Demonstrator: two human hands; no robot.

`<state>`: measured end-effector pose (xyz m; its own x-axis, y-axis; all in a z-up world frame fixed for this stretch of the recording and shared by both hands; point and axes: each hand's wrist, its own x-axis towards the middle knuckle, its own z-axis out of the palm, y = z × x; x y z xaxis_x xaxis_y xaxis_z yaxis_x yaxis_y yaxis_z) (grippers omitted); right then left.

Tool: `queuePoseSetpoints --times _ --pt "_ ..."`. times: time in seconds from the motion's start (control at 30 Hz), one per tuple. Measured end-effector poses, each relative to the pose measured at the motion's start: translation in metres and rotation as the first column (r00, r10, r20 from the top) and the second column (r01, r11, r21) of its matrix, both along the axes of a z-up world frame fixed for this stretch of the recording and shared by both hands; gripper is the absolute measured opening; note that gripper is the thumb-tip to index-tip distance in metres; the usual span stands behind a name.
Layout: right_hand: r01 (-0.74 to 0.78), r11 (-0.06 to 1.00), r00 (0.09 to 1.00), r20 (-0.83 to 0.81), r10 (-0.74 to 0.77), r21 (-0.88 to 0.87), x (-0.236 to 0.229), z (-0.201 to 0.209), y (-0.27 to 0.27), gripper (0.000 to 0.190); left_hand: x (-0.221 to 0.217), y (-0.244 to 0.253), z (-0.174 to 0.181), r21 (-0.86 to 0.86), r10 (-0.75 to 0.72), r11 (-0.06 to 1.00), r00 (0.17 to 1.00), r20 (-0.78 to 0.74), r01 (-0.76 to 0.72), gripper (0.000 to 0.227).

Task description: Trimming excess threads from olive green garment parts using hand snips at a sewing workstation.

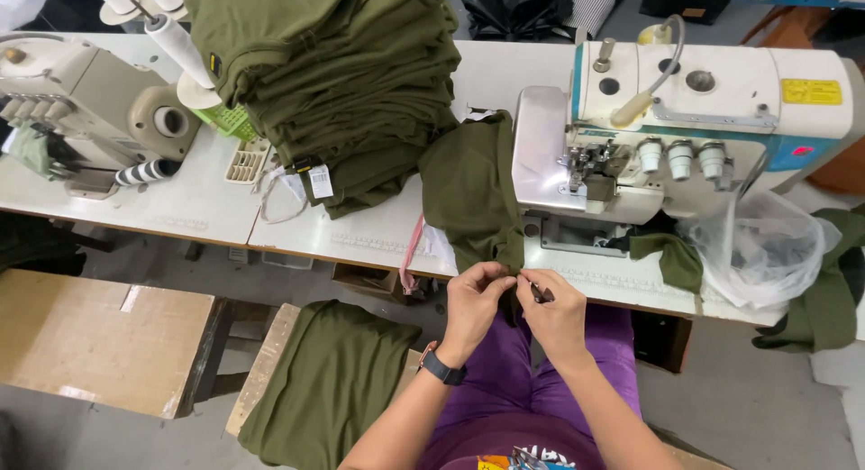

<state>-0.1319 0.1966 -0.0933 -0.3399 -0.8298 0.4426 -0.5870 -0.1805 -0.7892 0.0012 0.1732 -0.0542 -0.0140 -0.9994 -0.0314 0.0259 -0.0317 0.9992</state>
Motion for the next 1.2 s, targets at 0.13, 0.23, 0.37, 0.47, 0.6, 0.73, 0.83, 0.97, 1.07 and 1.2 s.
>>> queuePoseSetpoints --times 0.13,0.23,0.37,0.47,0.6,0.73,0.83,0.97,1.07,1.2 --pt "-0.082 0.994 0.979 0.194 0.067 0.073 0.003 0.037 0.009 0.008 0.002 -0.007 -0.026 -0.057 -0.002 0.998 0.994 0.106 0.008 0.007" --pt "-0.111 0.982 0.952 0.299 0.063 0.149 -0.003 0.035 0.005 0.013 0.003 -0.013 -0.033 -0.172 -0.086 0.979 0.987 0.136 0.109 0.008" --pt "-0.137 0.971 0.924 0.377 0.054 0.196 -0.009 0.041 0.001 0.014 0.006 -0.018 -0.008 -0.229 -0.146 0.962 0.989 0.022 0.147 0.011" --pt "-0.159 0.971 0.766 0.643 0.008 0.177 -0.018 0.029 -0.017 0.014 0.017 -0.038 -0.01 -0.239 -0.101 0.968 0.992 -0.073 0.081 0.014" --pt "-0.223 0.974 0.391 0.918 0.068 0.023 -0.032 0.034 -0.04 0.016 0.021 -0.061 0.02 -0.279 -0.155 0.953 0.98 -0.122 0.116 0.014" --pt "-0.206 0.978 0.48 0.874 0.07 0.035 -0.042 0.038 -0.052 0.017 0.039 -0.085 0.039 -0.326 -0.137 0.934 0.99 0.044 0.144 0.007" --pt "-0.2 0.91 0.772 0.63 -0.081 0.362 -0.052 -0.017 -0.064 0.018 0.04 -0.1 -0.005 -0.226 -0.117 0.956 0.953 0.281 0.184 0.01" --pt "0.078 0.888 0.977 -0.212 0.022 0.454 -0.068 -0.069 -0.073 0.039 0.021 -0.108 -0.062 -0.331 0.022 0.899 0.725 0.689 0.288 0.016" --pt "0.116 0.968 0.969 -0.239 -0.06 0.224 -0.085 -0.051 -0.049 0.015 0.016 -0.095 -0.055 -0.533 0.243 0.816 0.704 0.667 0.224 0.009" --pt "0.428 0.899 0.797 -0.429 -0.425 -0.094 -0.156 -0.034 -0.023 0.027 0.008 -0.076 -0.008 -0.693 0.438 0.708 0.685 0.582 0.136 0.003"
